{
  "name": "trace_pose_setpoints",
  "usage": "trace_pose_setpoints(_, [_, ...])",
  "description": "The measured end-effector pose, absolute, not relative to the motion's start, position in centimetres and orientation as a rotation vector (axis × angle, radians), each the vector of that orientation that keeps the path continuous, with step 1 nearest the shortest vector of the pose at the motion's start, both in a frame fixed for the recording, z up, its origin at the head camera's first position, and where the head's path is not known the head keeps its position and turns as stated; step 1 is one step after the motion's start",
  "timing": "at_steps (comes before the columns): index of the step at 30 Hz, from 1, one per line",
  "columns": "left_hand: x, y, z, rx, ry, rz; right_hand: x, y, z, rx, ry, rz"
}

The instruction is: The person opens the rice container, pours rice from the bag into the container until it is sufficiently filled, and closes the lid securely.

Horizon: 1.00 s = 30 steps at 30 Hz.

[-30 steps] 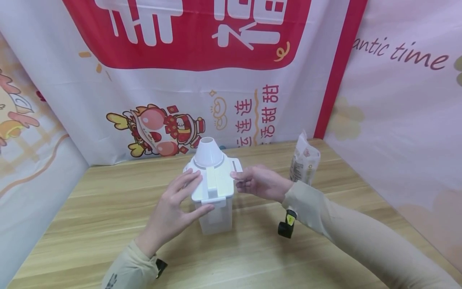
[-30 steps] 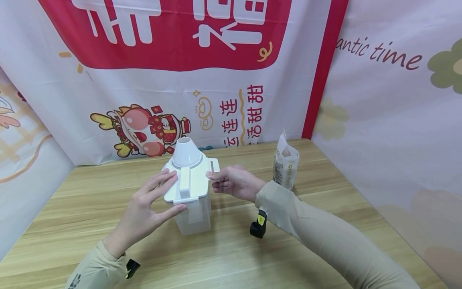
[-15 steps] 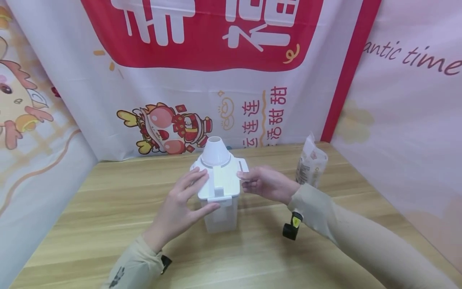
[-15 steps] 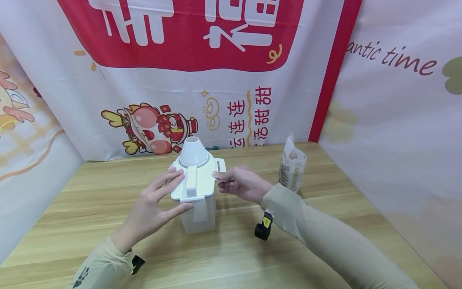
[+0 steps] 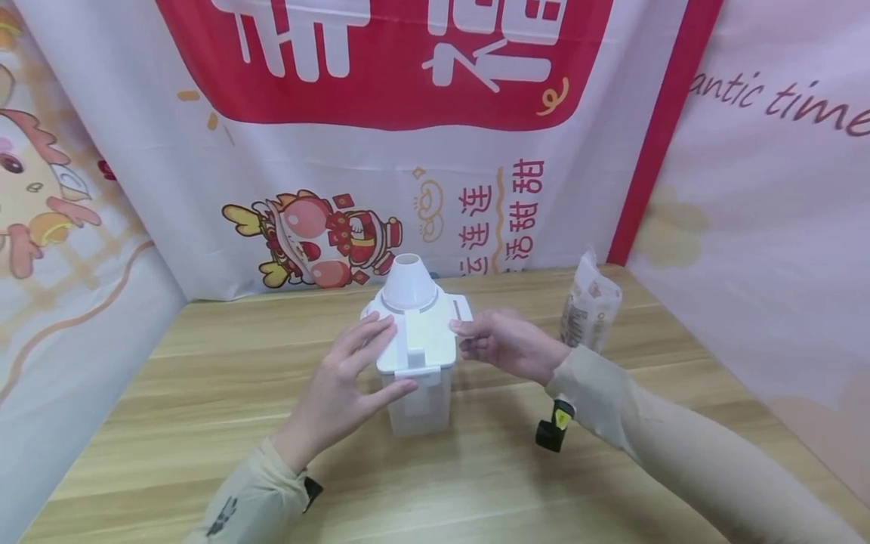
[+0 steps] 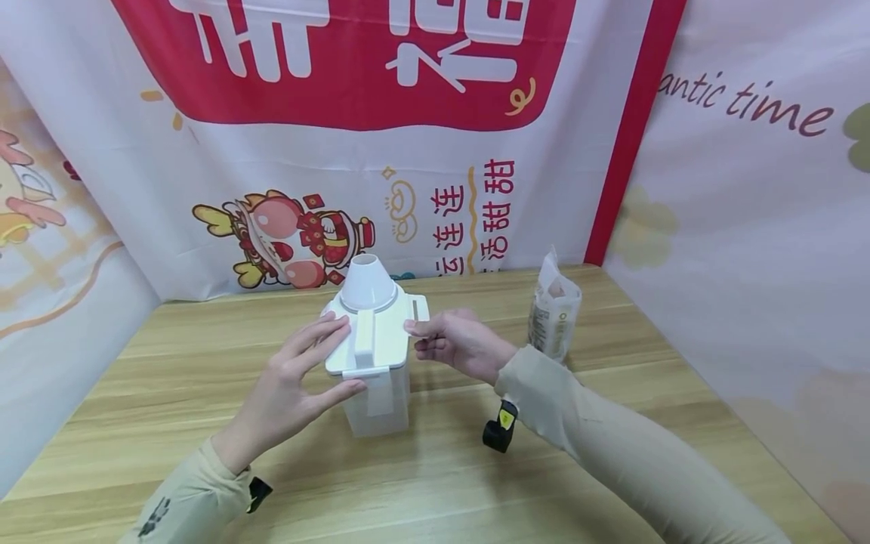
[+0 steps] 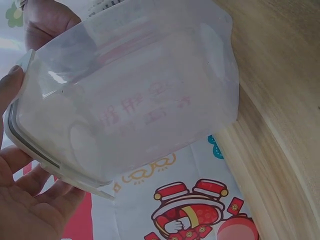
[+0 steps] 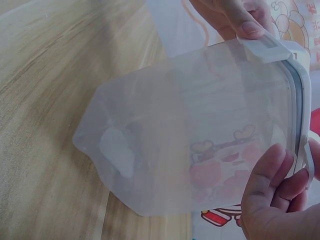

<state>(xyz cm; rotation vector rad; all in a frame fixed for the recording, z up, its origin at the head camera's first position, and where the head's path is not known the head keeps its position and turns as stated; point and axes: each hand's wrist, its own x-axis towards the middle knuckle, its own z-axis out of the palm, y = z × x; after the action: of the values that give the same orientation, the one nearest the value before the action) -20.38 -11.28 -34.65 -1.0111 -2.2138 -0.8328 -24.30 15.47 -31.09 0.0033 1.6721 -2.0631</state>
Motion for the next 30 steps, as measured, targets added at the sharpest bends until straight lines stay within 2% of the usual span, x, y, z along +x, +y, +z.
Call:
trace_pose_setpoints(22, [-19.8,-11.7,-34.5,-0.984,-2.249,-0.790,-24.1,14.9,-30.7,-0.016,1.725,-2.021])
trace_pose_setpoints(30, [-19.5,-10.6,-34.6,-0.883,-2.367,-0.778,-24.5,16.7,-30.0,-0.146,2.194,-1.719])
